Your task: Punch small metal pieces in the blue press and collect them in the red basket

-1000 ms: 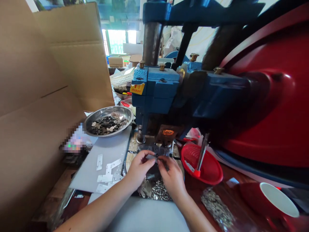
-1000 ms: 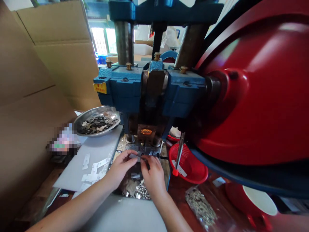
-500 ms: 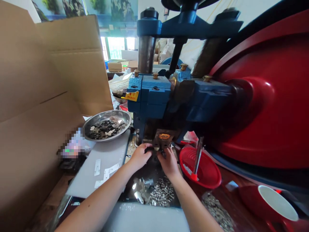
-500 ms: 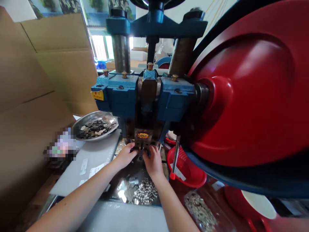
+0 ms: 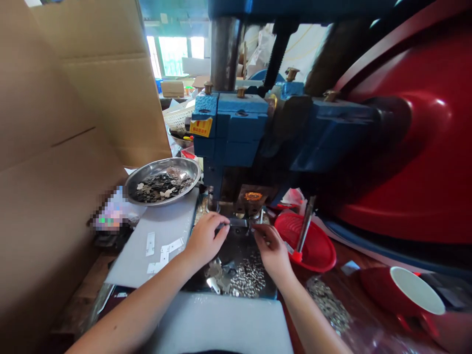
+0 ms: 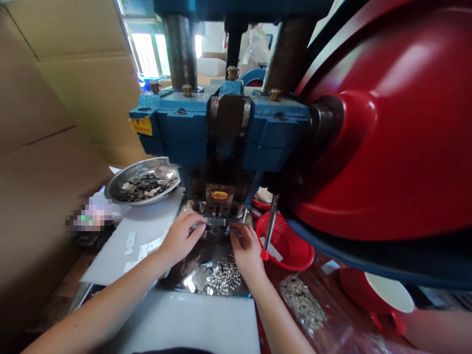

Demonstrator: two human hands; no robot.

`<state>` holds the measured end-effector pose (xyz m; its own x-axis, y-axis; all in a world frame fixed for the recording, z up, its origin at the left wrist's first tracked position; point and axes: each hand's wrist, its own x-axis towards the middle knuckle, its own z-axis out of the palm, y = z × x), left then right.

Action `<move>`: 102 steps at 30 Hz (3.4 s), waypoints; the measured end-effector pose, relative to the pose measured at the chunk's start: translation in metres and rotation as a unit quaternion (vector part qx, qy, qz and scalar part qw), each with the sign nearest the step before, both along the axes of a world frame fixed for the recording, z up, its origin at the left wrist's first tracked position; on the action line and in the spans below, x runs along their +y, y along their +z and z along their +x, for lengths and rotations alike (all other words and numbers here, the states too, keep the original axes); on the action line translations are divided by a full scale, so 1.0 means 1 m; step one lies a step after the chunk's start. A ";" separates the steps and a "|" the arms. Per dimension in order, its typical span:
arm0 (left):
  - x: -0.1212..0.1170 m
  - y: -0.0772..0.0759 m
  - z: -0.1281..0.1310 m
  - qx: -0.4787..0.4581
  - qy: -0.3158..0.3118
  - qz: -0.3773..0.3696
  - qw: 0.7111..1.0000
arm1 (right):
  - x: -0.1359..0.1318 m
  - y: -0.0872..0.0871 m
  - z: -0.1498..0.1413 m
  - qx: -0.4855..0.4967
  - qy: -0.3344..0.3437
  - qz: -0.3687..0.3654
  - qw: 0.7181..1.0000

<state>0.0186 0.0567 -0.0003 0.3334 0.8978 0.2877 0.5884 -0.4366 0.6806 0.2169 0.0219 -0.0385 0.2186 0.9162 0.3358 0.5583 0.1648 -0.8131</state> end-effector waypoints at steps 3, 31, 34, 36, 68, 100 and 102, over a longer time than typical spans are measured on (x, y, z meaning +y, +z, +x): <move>-0.026 -0.002 -0.008 0.104 -0.095 -0.055 0.988 | -0.020 -0.001 0.011 -0.040 0.012 -0.035 0.999; -0.044 -0.025 0.006 0.169 -0.122 -0.114 0.971 | -0.020 -0.016 0.017 -0.353 0.012 0.039 0.935; -0.045 -0.027 0.004 0.152 -0.127 -0.109 0.974 | -0.020 -0.015 0.017 -0.342 0.019 0.035 0.939; -0.046 -0.028 0.003 0.140 -0.129 -0.103 0.976 | -0.021 -0.014 0.019 -0.330 0.024 0.035 0.943; 0.017 -0.004 0.006 -0.148 0.070 -0.148 0.975 | 0.007 0.025 -0.025 -0.382 0.022 0.075 0.921; 0.030 -0.018 0.024 -0.046 0.098 -0.055 0.993 | 0.007 0.022 -0.017 -0.372 0.047 0.050 0.926; 0.030 -0.020 0.024 -0.048 0.098 -0.054 0.993 | 0.007 0.024 -0.019 -0.373 0.043 0.046 0.926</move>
